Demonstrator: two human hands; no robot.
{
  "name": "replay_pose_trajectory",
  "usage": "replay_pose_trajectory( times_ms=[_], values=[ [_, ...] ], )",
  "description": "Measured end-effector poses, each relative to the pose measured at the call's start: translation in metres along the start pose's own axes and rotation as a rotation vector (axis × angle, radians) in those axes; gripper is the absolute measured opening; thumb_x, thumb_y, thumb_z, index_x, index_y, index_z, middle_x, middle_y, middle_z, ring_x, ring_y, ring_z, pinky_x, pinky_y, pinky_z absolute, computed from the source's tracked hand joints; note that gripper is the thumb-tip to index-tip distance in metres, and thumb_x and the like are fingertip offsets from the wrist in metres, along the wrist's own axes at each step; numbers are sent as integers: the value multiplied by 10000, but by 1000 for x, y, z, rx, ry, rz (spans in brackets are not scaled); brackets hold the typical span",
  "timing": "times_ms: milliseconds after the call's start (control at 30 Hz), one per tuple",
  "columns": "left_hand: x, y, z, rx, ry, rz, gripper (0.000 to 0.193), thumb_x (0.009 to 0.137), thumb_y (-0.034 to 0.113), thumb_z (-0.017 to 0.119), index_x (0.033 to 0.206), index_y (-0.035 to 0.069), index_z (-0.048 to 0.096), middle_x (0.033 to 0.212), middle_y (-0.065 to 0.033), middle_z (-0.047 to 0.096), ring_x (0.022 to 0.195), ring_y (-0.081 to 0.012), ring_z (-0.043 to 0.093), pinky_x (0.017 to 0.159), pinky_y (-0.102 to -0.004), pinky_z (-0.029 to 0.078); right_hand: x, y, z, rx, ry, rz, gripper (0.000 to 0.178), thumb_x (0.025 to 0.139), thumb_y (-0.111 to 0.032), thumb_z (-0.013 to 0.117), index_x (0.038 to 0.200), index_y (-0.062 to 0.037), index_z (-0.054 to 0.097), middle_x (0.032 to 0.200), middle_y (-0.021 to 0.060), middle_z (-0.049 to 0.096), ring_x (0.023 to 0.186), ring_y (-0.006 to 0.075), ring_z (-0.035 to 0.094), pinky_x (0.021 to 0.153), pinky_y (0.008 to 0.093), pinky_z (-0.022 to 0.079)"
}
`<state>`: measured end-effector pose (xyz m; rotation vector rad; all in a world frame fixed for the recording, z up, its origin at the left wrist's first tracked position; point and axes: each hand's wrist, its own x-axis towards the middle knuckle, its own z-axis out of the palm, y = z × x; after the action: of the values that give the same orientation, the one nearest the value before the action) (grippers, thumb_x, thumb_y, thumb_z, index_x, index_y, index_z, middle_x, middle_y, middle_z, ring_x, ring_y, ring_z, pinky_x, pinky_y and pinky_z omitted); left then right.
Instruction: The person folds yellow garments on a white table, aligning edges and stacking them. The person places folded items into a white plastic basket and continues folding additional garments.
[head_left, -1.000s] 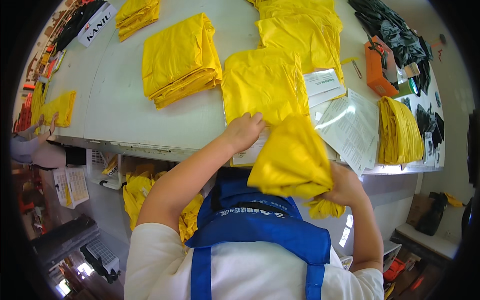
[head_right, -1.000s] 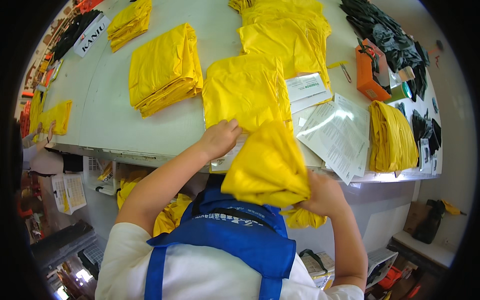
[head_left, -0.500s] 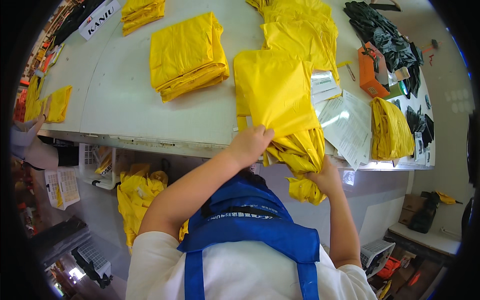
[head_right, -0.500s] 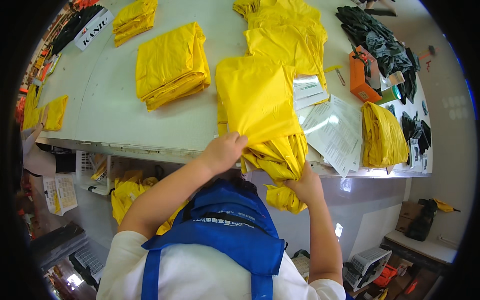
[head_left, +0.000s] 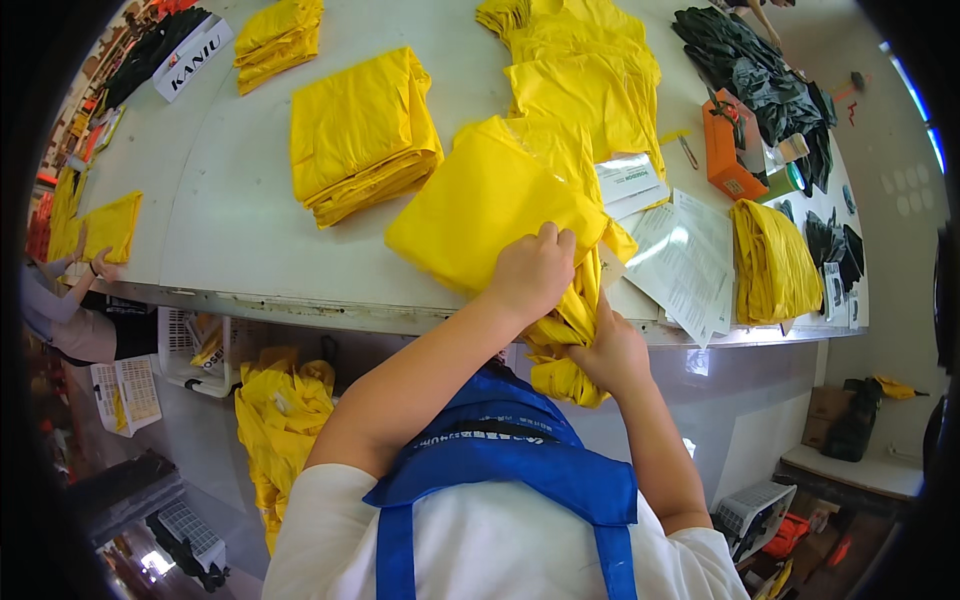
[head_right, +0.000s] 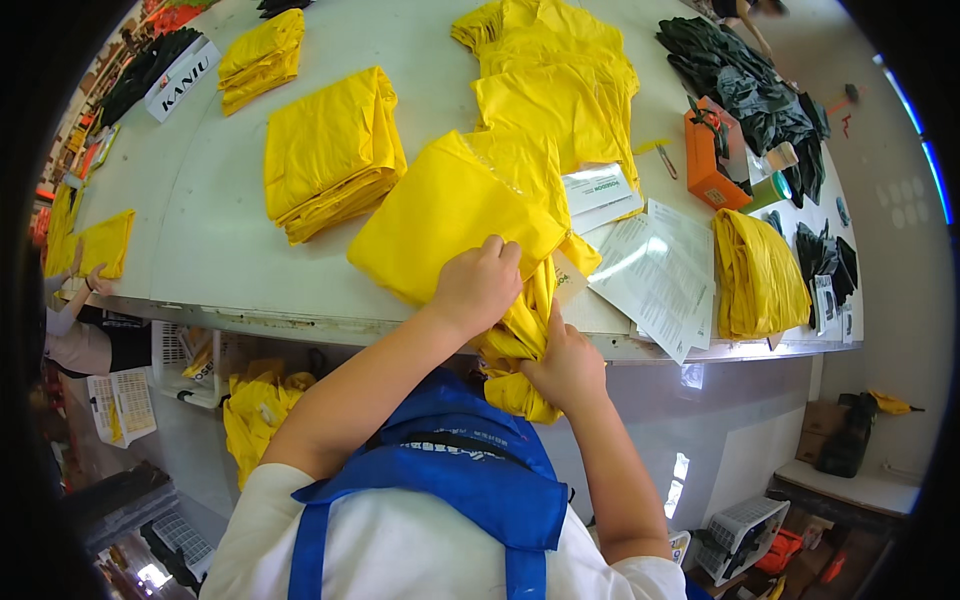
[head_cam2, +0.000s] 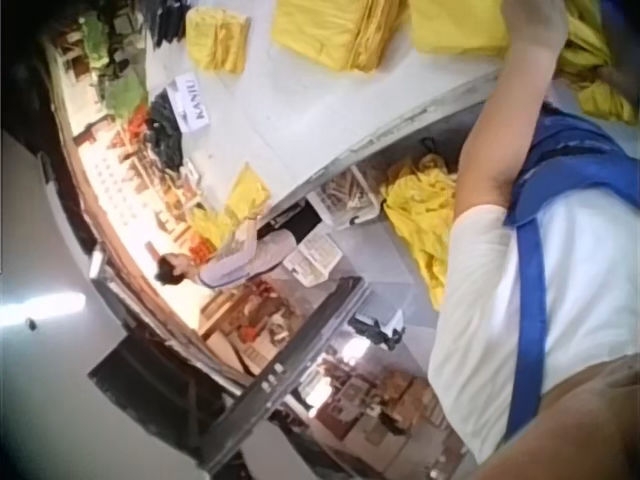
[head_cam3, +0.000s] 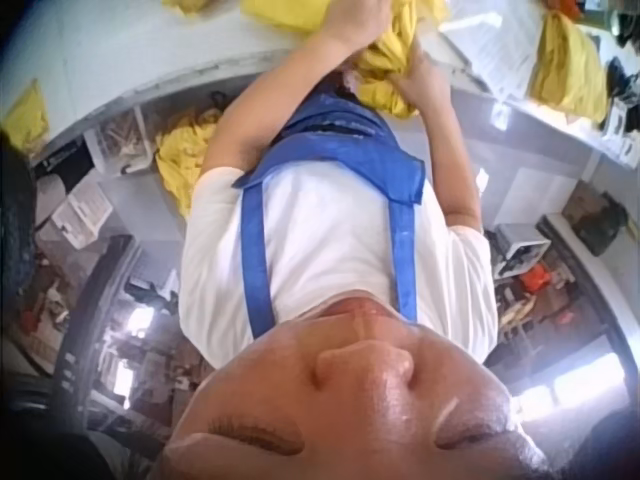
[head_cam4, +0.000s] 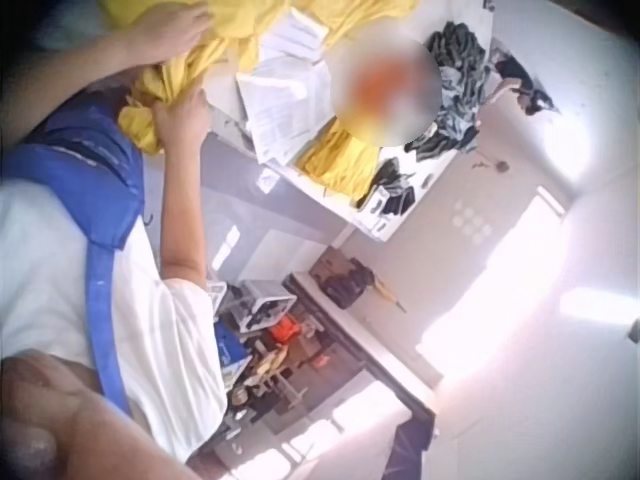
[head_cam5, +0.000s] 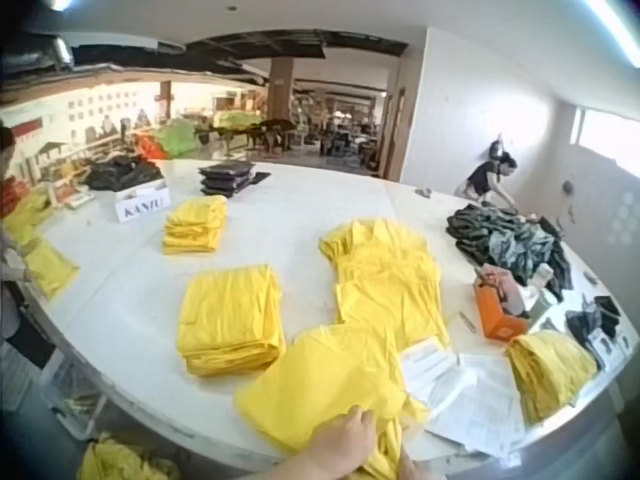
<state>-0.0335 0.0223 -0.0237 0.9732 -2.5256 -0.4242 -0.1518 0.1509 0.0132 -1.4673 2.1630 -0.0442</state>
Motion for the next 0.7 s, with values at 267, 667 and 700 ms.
replay_pose_trajectory(
  times_ms=[267, 667, 700],
  values=[
    [28, 13, -8, -54, -76, -55, 146, 828, 157, 580, 897, 30, 559, 819, -155, 610, 735, -334, 643, 652, -403, 535, 3, 13, 14, -98, 173, -216, 892, 642, -292, 713, 1401, 13, 359, 901, 179, 628, 861, 358, 609, 802, 392, 504],
    [-55, -18, -16, -685, 370, 16, 482, 727, 105, 668, 1168, 21, 490, 1075, -184, 539, 1034, -353, 525, 959, -415, 413, 22, 34, -3, 983, 280, -9, 385, 761, -33, 694, 1131, 17, 598, 1092, 135, 661, 955, 218, 647, 802, 303, 502],
    [-66, -29, 2, -802, 271, -156, 725, 711, 104, 681, 1358, 16, 364, 1269, -231, 472, 1229, -360, 444, 1033, -401, 368, 23, 34, -2, 1127, 271, -7, 378, 767, -23, 684, 1130, 29, 591, 1083, 126, 656, 949, 208, 640, 803, 302, 501]
  ],
)
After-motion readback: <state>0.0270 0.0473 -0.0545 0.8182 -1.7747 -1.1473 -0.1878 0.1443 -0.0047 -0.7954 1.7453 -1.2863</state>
